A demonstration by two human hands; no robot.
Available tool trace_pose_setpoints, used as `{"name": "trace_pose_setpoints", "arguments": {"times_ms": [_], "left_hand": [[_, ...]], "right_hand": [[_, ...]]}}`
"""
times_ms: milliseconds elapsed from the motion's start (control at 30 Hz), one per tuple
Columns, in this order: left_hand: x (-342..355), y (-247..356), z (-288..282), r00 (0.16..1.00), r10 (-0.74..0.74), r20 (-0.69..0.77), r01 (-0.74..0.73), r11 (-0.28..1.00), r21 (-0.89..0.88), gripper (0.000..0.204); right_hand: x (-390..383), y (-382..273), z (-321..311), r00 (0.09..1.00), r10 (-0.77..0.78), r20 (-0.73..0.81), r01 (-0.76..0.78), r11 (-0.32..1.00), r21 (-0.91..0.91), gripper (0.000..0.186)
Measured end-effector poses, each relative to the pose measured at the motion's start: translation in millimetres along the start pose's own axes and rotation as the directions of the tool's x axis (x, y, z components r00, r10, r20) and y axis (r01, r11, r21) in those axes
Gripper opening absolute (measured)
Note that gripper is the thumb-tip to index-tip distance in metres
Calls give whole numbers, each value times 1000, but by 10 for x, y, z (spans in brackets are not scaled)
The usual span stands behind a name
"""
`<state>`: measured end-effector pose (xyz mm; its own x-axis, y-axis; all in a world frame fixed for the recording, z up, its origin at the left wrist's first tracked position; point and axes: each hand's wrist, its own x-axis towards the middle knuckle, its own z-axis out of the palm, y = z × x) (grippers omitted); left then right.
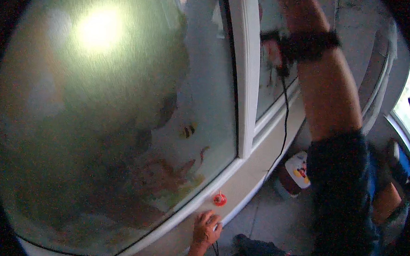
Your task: The person wipes a white table with a cloth, then moves to a window and wipes the sill and glass. The person uses a cloth to clean the table and window surfaces.
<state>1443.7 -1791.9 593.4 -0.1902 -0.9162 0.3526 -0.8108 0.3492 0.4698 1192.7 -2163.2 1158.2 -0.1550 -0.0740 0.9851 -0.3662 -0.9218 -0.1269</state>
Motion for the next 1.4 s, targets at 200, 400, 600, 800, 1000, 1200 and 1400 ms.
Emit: {"name": "trace_pose_setpoints", "arguments": {"times_ms": [200, 400, 600, 800, 1000, 1200, 1400], "left_hand": [[-14, -77, 8, 999, 19, 30, -19, 1000, 15, 31], [5, 38, -9, 996, 73, -43, -72, 997, 37, 28], [-5, -139, -6, 987, 137, 80, -146, 982, 122, 31], [-34, -178, 40, 992, 127, -21, -124, 986, 115, 29], [45, -201, -53, 984, 172, 39, -174, 983, 58, 30], [-8, -296, 59, 974, 197, -113, -196, 980, 21, 32], [-89, -241, -89, 974, 211, -78, -214, 976, -36, 31]], "right_hand": [[-1559, -113, 3, 986, 166, -25, -160, 974, 160, 38], [-3446, -394, -562, 776, 592, 220, -625, 768, 139, 44], [-4760, -463, -982, 505, 795, 336, -816, 567, -112, 42], [-5237, -374, -1268, 149, 875, 461, -813, 374, -447, 42], [-5035, -417, -1009, 203, 906, 372, -977, 212, 15, 40], [-3588, -542, -649, 626, 755, 194, -779, 600, 180, 38], [-1979, -963, -127, 983, 127, -131, -148, 974, -171, 33]]}}
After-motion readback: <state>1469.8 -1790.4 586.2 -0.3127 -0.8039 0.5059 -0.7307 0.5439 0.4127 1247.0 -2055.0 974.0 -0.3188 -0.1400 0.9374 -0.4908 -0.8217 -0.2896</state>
